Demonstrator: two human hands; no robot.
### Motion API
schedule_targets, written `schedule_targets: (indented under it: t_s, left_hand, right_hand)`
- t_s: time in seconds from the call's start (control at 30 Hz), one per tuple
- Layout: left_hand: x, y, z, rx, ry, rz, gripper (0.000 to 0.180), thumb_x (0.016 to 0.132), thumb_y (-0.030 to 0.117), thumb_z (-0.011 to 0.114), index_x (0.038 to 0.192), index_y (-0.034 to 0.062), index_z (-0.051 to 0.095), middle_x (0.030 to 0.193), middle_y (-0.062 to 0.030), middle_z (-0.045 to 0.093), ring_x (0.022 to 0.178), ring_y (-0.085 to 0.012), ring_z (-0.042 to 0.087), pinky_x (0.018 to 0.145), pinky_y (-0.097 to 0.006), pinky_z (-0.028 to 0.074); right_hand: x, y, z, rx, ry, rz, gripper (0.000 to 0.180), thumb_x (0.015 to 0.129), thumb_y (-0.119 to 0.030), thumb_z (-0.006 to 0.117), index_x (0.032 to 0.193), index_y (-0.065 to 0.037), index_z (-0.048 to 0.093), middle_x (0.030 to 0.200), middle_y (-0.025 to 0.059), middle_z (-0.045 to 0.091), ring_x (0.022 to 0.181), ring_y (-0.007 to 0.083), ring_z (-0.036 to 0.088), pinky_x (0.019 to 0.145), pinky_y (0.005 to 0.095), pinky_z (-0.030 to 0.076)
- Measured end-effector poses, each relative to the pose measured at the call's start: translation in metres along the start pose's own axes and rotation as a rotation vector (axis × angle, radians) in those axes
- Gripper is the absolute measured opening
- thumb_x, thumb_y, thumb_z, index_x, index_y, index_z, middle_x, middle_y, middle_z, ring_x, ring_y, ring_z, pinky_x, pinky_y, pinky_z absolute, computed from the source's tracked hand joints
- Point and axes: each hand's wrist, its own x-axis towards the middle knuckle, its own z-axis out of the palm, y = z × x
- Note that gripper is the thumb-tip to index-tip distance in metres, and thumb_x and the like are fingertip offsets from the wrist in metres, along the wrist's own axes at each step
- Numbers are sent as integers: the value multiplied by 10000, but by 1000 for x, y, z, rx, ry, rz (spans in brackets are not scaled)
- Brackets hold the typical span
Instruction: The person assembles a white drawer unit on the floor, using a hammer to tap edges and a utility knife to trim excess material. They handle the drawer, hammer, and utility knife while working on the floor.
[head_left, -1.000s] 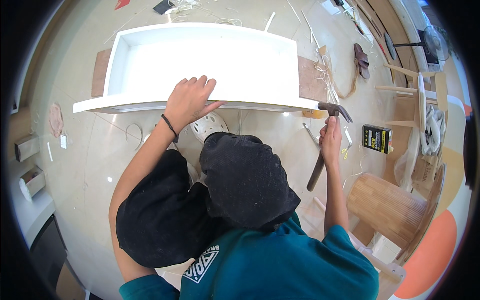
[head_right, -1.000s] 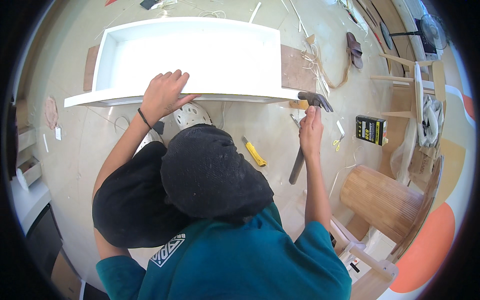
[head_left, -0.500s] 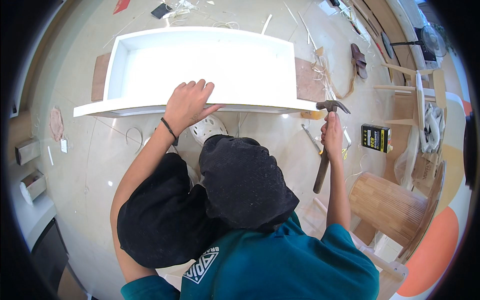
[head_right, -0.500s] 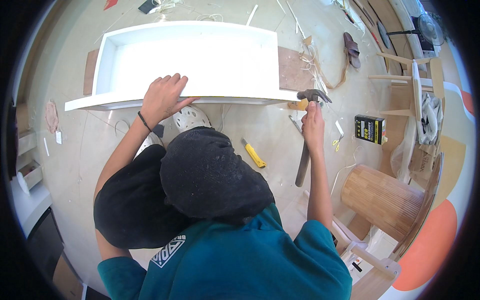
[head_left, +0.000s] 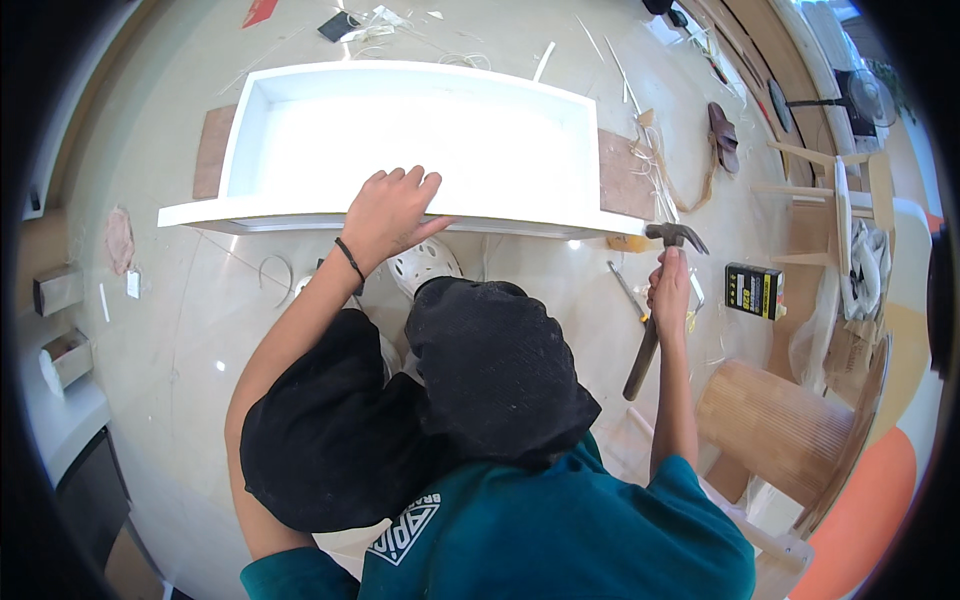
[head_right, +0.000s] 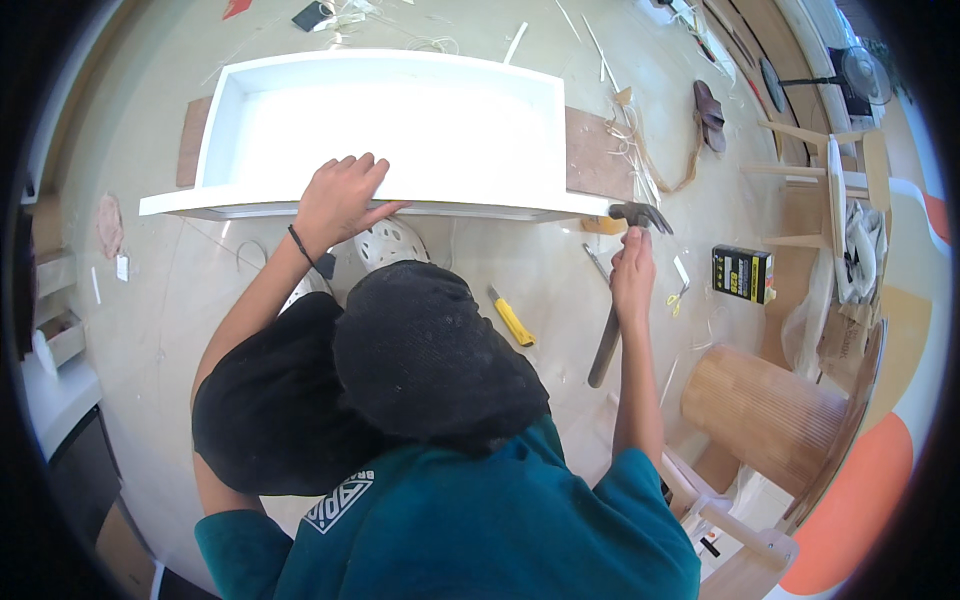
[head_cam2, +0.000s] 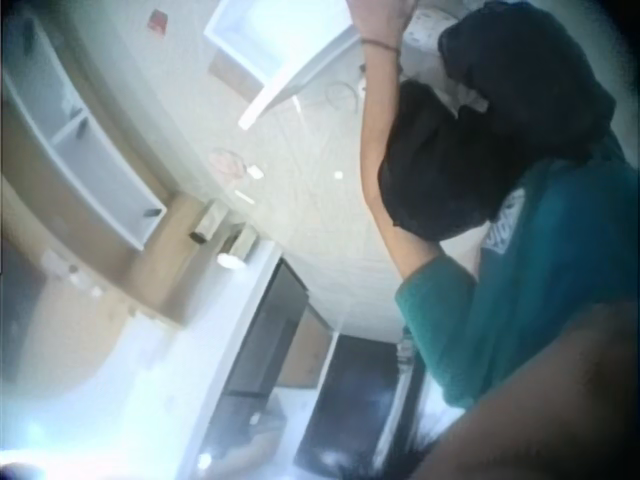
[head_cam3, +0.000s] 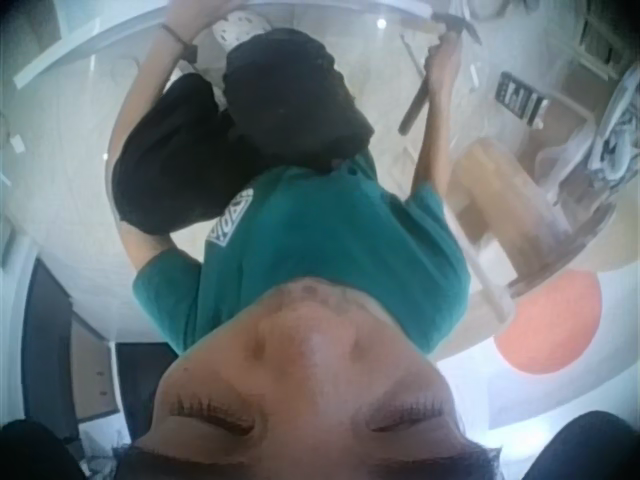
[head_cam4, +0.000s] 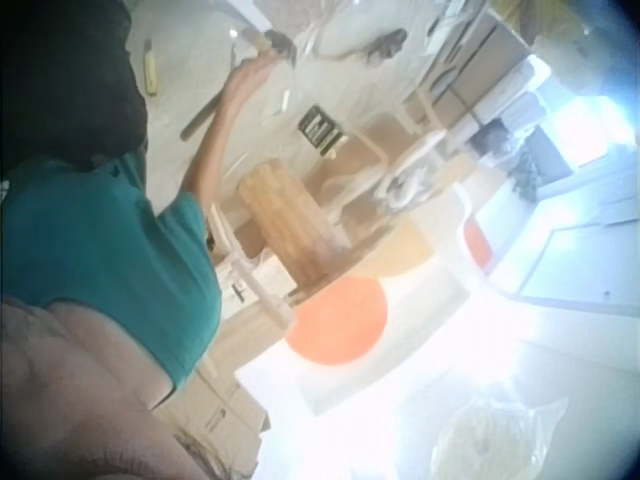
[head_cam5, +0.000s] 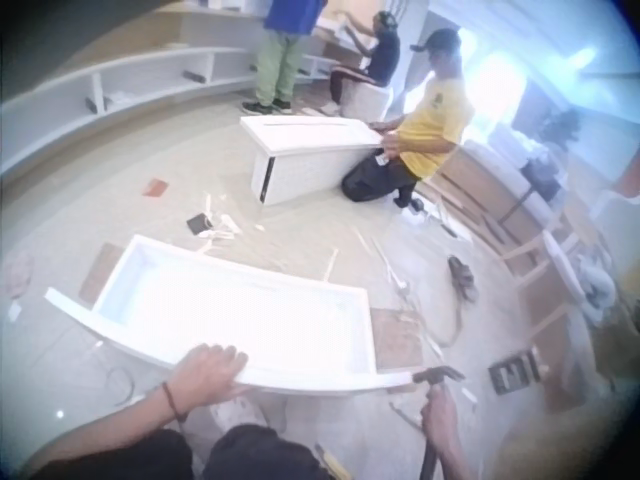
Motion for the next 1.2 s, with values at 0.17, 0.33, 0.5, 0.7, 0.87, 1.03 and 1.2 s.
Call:
schedule_targets:
  t_s: [0.17,0.33,0.5,0.7,0.87,1.03,1.2]
  left_hand:
    - [-1,0,3,-5,-48,-16,556,887,560,650,1042,27,613,883,-108,627,786,-246,653,718,-356,520]
    - [0,1,-3,-8,-95,-43,587,894,578,630,1098,27,617,938,-123,644,826,-253,655,749,-349,518]
    - [0,-2,-19,-194,175,-5,590,906,533,633,1184,15,592,1122,-181,627,1049,-301,609,922,-393,467]
    - [-52,-126,-48,-194,1118,-705,434,900,269,647,1192,-24,516,1158,-190,550,1085,-352,521,982,-446,393]
    - [-164,-203,-45,-128,1676,-1457,338,947,225,602,1134,-44,521,1126,-155,530,1045,-284,493,957,-379,394]
    - [-193,-196,-24,-1078,1359,-1091,289,922,284,709,1008,9,687,936,-41,671,921,-142,613,855,-279,453]
    - [-190,-195,-28,-1233,1271,-1212,225,878,307,727,994,115,706,986,2,686,1019,-127,623,894,-339,400]
  right_hand:
    - [-3,-2,1,-53,5,-92,483,1067,-483,355,1005,-33,519,590,-14,408,469,71,399,428,262,328]
    - [5,6,4,57,-22,-5,465,1058,-508,368,999,-70,512,602,-34,386,463,51,367,408,242,304]
    - [-3,24,0,282,13,130,438,1047,-524,382,1062,-111,525,651,-27,432,470,51,368,410,216,299]
    - [-51,33,19,317,-17,-12,460,1037,-544,398,1083,-96,490,603,-43,368,425,41,327,357,209,257]
    - [-63,25,66,198,-183,-399,439,1062,-460,396,1145,-44,507,642,-37,386,499,44,363,432,217,287]
    - [-50,-64,117,203,-500,-378,421,1066,-413,413,1199,-33,535,673,-41,405,556,43,379,481,223,284]
    - [-79,-219,166,-44,-936,-440,360,1050,-432,451,1134,-107,581,651,-48,403,493,41,365,420,219,284]
